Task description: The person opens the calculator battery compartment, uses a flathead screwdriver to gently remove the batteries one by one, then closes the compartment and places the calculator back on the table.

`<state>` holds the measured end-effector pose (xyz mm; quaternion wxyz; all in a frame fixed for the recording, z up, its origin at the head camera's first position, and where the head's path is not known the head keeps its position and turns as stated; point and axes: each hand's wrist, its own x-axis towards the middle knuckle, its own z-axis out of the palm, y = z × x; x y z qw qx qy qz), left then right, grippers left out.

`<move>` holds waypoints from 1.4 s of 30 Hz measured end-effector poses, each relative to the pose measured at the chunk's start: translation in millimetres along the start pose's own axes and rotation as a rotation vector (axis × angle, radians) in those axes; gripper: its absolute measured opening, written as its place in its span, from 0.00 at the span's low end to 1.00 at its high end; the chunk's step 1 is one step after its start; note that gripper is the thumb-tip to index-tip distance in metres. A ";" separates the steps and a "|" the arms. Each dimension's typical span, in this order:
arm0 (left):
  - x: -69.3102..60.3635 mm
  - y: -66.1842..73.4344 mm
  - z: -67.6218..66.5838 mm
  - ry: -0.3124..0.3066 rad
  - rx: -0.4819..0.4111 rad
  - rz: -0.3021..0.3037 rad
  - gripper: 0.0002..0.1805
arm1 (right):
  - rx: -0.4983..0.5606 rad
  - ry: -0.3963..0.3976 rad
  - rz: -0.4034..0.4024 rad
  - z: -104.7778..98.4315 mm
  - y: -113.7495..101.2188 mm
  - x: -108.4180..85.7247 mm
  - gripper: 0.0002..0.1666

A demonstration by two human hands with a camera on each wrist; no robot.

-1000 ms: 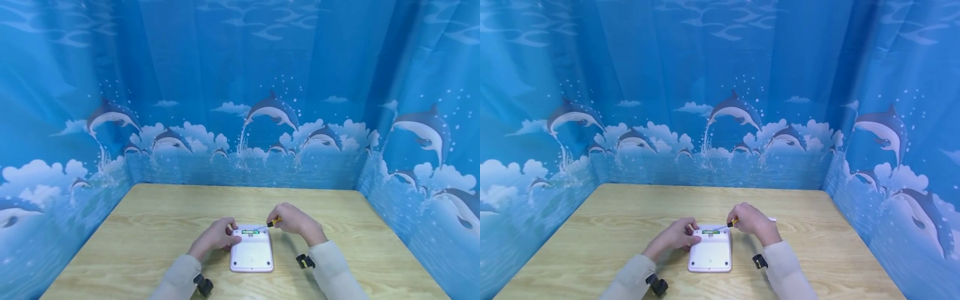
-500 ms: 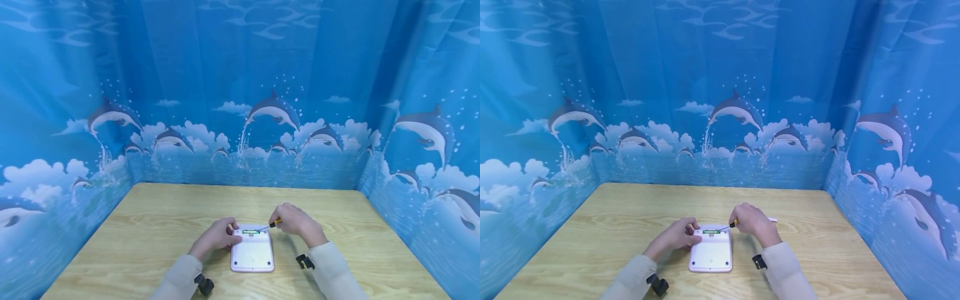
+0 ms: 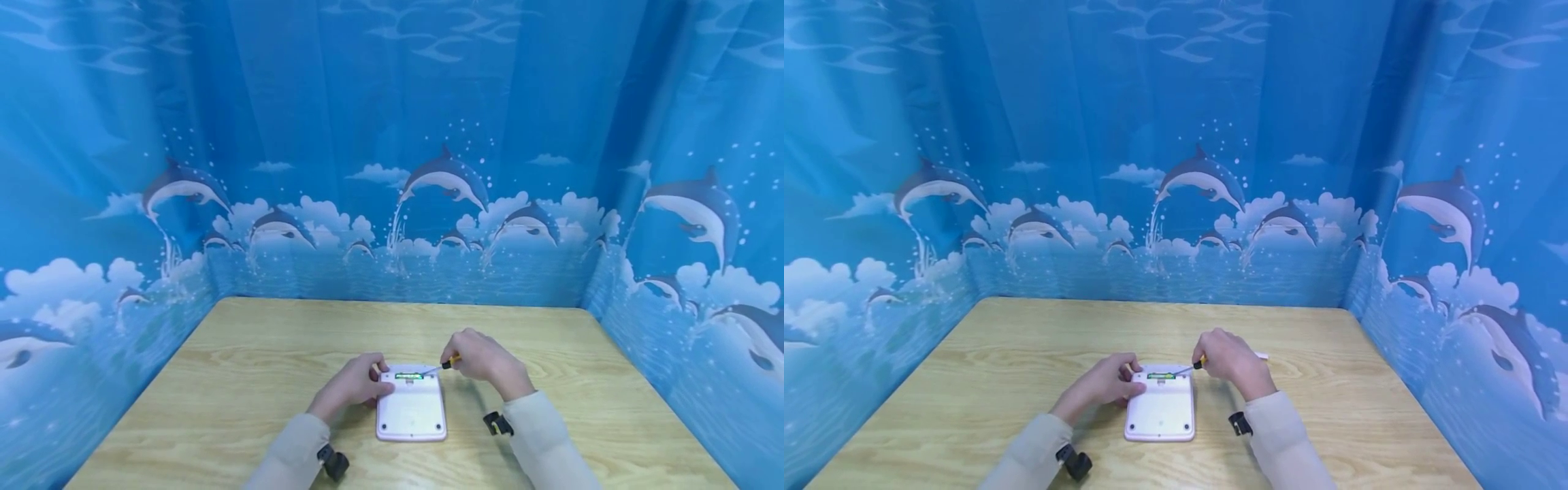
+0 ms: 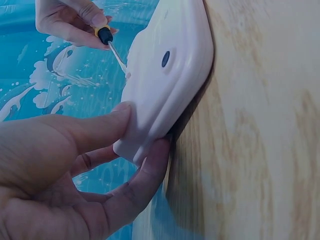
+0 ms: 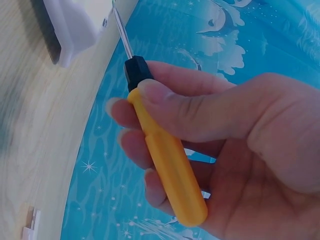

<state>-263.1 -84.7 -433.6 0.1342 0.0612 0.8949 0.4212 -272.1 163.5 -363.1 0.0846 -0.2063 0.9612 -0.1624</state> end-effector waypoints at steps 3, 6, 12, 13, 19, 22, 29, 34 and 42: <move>0.1 0.5 0.1 0.004 0.009 -0.010 0.11 | 0.002 -0.003 -0.004 0.4 0.7 0.5 0.15; 0.1 0.4 0.4 0.006 0.012 -0.016 0.10 | 0.000 -0.002 -0.005 0.5 0.9 0.7 0.15; 0.7 1.1 -0.6 -0.003 0.009 -0.009 0.10 | 0.003 -0.006 0.001 -0.3 0.3 -0.1 0.15; 1.2 1.2 -0.9 -0.005 0.010 -0.005 0.10 | 0.002 -0.005 0.005 -0.6 0.4 -0.1 0.15; 2.6 3.1 -2.9 -0.003 0.019 0.024 0.10 | -0.004 0.000 0.016 -2.0 -0.4 0.4 0.15; 2.0 2.8 -2.2 -0.003 0.016 0.017 0.10 | -0.002 -0.002 0.007 -2.3 -1.0 0.1 0.15; -0.8 1.5 -0.9 -0.007 0.007 -0.009 0.10 | 0.003 -0.008 0.000 -0.5 -1.4 -2.2 0.15; -1.7 1.9 -1.1 -0.008 0.010 -0.006 0.10 | -0.006 0.003 0.000 -1.1 -1.8 -2.8 0.15; -1.7 1.7 -1.2 -0.007 0.003 0.004 0.10 | -0.058 0.019 0.002 -2.9 -9.5 -4.2 0.16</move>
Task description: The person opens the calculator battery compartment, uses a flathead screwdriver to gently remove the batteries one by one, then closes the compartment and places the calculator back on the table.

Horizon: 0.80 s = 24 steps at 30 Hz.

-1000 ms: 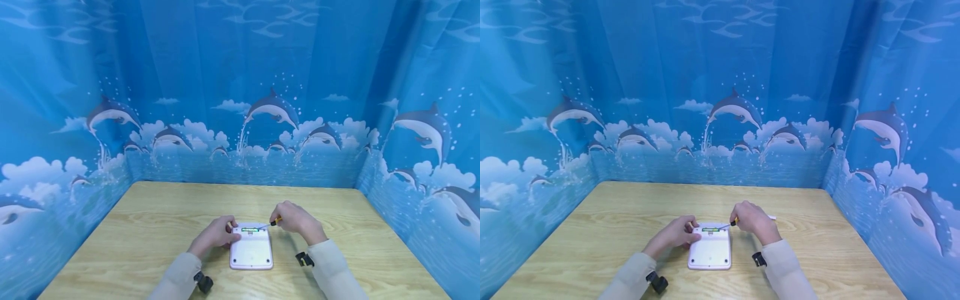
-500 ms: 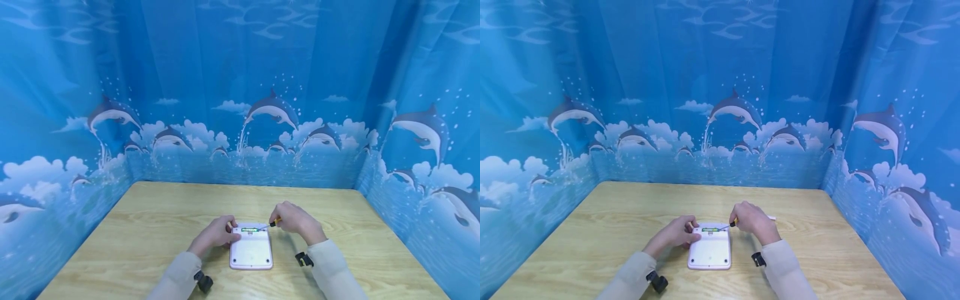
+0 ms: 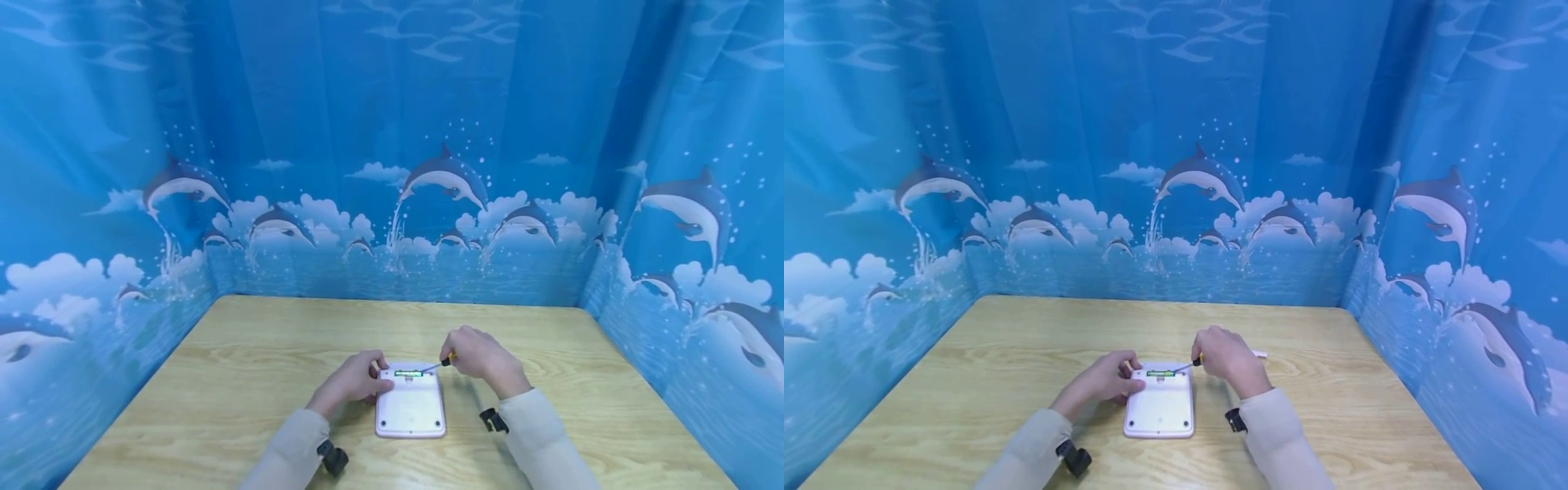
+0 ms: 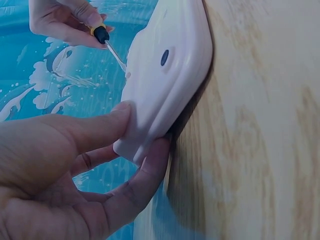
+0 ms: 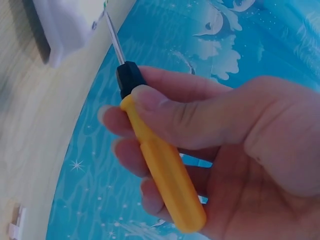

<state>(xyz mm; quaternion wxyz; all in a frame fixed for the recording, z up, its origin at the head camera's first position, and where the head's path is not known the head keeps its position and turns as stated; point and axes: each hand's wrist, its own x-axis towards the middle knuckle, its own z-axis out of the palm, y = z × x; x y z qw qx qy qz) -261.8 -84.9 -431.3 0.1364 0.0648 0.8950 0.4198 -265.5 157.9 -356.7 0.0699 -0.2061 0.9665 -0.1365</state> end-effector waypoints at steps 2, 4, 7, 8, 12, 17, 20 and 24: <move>0.6 0.5 0.1 -0.003 -0.006 0.006 0.10 | -0.016 0.000 0.009 -0.7 -2.7 0.2 0.17; 1.1 1.0 0.2 -0.006 -0.010 0.008 0.10 | -0.032 -0.001 0.012 -1.5 -5.0 1.4 0.18; 1.2 1.1 -0.2 -0.007 -0.009 0.004 0.10 | -0.062 -0.011 0.013 -3.3 -8.5 4.5 0.21; 1.3 0.8 -0.1 -0.006 -0.009 0.000 0.10 | -0.076 -0.016 0.013 -3.9 -9.8 5.8 0.22; 1.3 0.5 0.2 -0.002 -0.006 -0.017 0.10 | -0.136 -0.043 0.007 -8.4 -16.7 10.1 0.24; 0.4 -1.3 0.6 -0.003 -0.015 -0.005 0.10 | -0.212 -0.086 0.005 -11.0 -27.0 13.3 0.25; 0.1 -2.2 0.2 -0.007 -0.028 0.018 0.11 | -0.262 -0.093 0.025 -11.2 -32.8 14.5 0.25; 0.7 -1.7 -1.3 -0.009 -0.034 0.035 0.11 | -0.309 -0.093 0.051 -12.5 -39.4 18.7 0.19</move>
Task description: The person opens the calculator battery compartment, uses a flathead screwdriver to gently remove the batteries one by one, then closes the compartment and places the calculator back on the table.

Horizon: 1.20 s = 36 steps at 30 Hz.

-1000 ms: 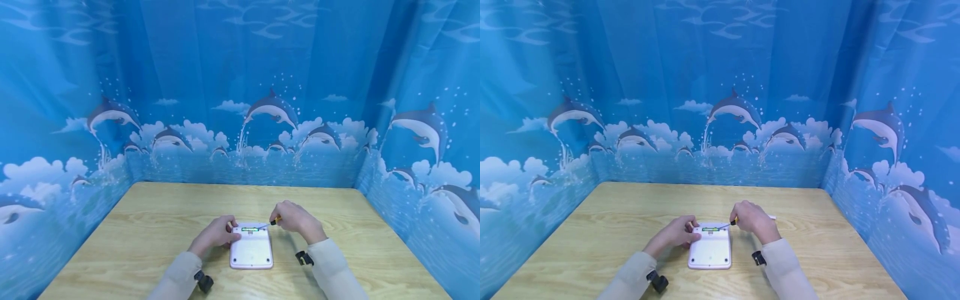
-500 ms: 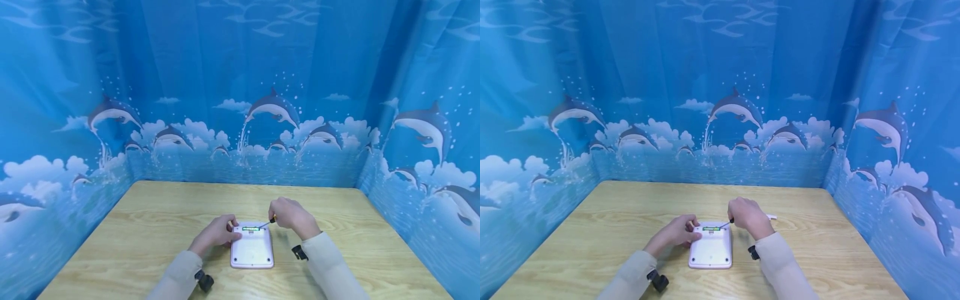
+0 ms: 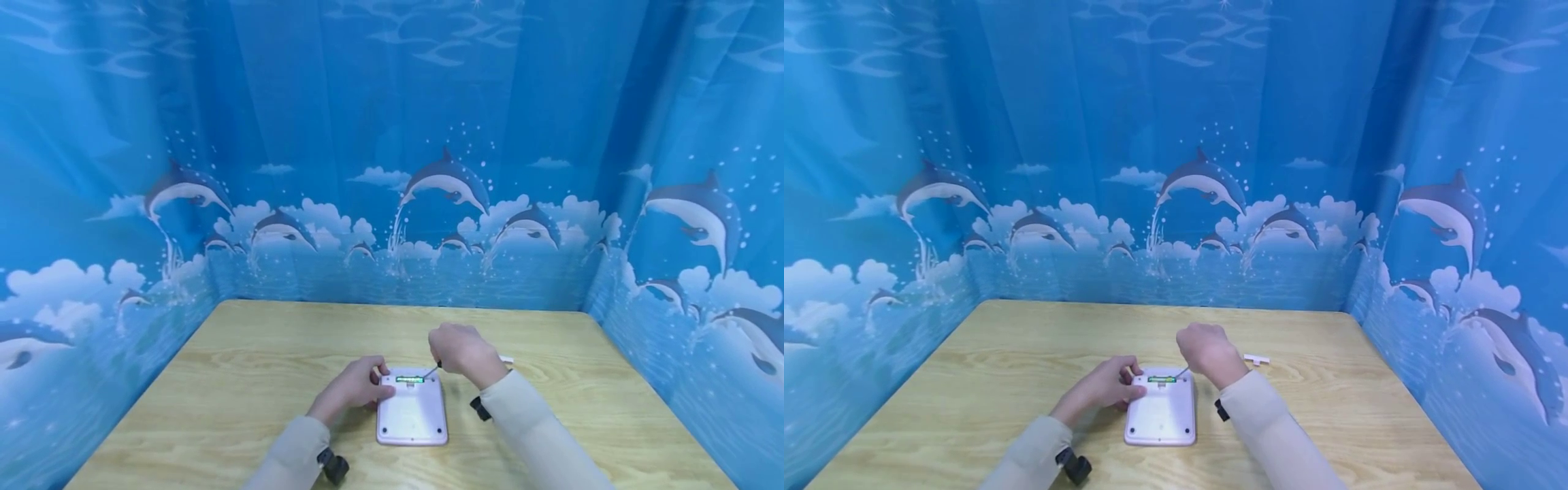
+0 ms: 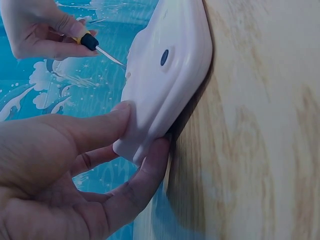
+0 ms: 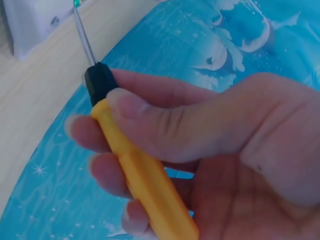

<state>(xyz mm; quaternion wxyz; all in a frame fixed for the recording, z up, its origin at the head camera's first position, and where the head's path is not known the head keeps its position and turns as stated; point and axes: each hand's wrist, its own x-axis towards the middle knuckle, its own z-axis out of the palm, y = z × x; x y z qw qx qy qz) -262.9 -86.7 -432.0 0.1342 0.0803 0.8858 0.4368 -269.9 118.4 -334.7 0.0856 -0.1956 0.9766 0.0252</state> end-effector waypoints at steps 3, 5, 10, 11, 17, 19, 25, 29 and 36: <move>0.1 -0.6 0.6 0.001 0.006 0.004 0.11 | -0.041 0.000 0.009 -1.6 -5.5 2.1 0.16; -0.1 -1.0 1.0 0.000 0.005 0.007 0.11 | -0.080 0.003 0.010 -2.8 -9.5 3.2 0.13; 0.1 -2.0 1.8 -0.009 -0.005 0.004 0.11 | -0.205 0.000 -0.016 -3.2 -19.2 6.5 0.06; 0.6 -2.4 2.0 -0.009 -0.006 0.002 0.11 | -0.225 0.000 -0.022 -2.8 -20.8 7.4 0.06; 2.0 -2.5 1.4 -0.001 0.006 -0.013 0.11 | -0.260 -0.001 -0.047 -2.6 -20.8 12.6 0.07; 1.7 -2.3 1.7 0.003 0.009 -0.015 0.11 | -0.229 -0.014 -0.055 -2.5 -15.6 14.3 0.11; 0.9 -1.9 2.0 0.014 0.038 -0.020 0.10 | 0.010 -0.075 -0.072 1.2 8.9 16.5 0.22; 1.7 -1.5 3.3 0.021 0.061 -0.030 0.10 | 0.127 -0.083 -0.082 7.0 27.3 16.5 0.16; 3.0 -1.4 3.7 0.024 0.066 -0.024 0.10 | 0.276 -0.090 -0.099 21.9 49.6 16.0 0.26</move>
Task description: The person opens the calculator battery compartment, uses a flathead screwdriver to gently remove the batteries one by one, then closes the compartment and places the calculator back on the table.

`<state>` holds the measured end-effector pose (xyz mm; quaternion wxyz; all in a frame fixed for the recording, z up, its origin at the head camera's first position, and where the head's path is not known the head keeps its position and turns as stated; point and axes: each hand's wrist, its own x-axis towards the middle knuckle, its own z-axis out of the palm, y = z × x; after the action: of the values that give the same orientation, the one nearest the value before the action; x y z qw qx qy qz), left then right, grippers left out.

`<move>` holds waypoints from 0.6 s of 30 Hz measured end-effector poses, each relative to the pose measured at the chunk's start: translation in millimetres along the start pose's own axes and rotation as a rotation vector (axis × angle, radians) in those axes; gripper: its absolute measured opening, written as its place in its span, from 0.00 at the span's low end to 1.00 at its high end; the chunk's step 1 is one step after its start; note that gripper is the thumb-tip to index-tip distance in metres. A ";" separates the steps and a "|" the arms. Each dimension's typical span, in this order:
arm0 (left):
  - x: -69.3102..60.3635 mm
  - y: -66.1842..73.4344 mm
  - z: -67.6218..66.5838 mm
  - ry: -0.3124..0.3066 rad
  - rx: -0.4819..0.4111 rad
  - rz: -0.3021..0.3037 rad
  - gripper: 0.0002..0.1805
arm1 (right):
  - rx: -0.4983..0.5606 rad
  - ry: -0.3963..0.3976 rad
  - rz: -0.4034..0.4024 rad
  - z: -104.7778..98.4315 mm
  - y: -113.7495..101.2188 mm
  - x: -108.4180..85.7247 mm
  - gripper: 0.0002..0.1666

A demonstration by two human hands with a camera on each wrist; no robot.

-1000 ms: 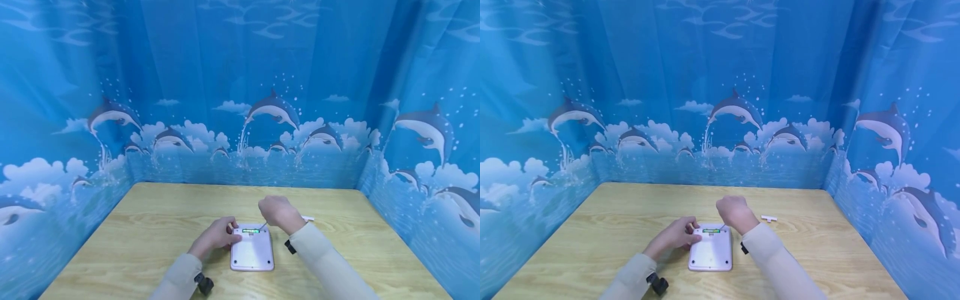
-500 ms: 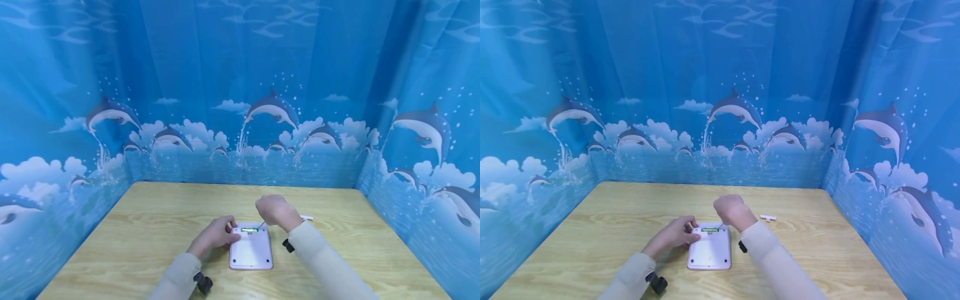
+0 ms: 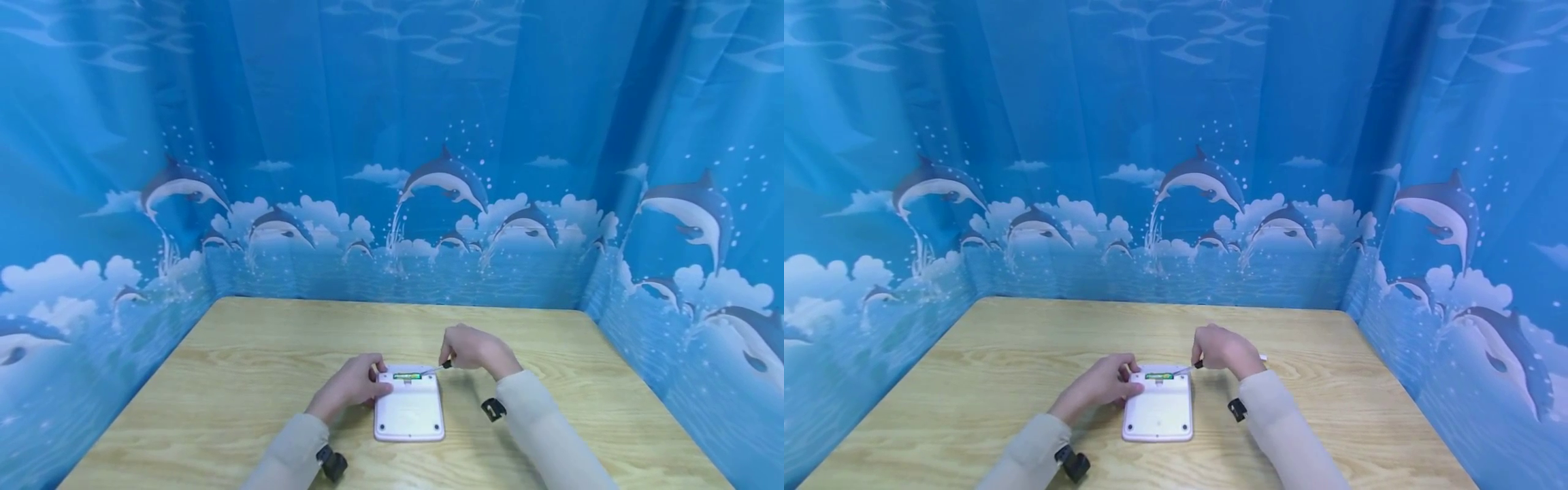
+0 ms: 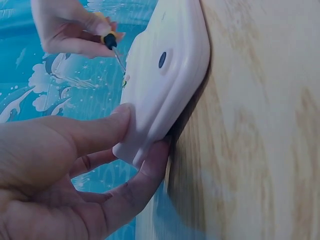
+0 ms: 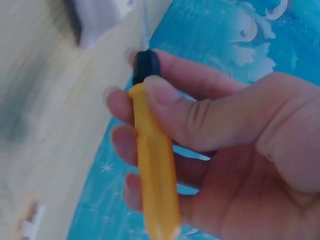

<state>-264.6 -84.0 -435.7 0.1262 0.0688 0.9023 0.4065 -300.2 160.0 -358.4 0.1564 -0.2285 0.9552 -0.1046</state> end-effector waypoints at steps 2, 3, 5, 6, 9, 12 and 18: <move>-0.9 0.4 -0.4 -0.003 -0.006 -0.004 0.10 | 0.048 -0.004 0.006 4.3 5.5 0.5 0.26; -1.2 0.4 -0.6 -0.004 -0.010 -0.004 0.10 | 0.069 -0.004 0.011 6.5 8.2 0.7 0.26; -1.7 0.5 -1.1 -0.007 -0.016 -0.005 0.10 | 0.103 -0.007 0.017 9.9 13.4 0.9 0.24; -1.9 0.5 -1.4 -0.007 -0.016 -0.005 0.10 | 0.114 -0.008 0.014 11.0 15.7 0.8 0.23; -2.7 0.8 -2.3 -0.011 -0.024 -0.004 0.10 | 0.120 -0.003 -0.006 11.9 19.8 -0.3 0.23; -3.0 0.9 -3.1 -0.014 -0.029 0.000 0.10 | 0.118 -0.002 -0.022 9.2 18.3 -2.1 0.23; -3.1 2.1 -3.6 -0.016 -0.014 -0.009 0.10 | 0.042 -0.014 -0.023 -0.7 1.9 -6.9 0.22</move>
<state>-262.6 -85.9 -431.3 0.1354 0.0673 0.8987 0.4117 -295.3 164.9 -356.5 0.1668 -0.2369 0.9489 -0.1249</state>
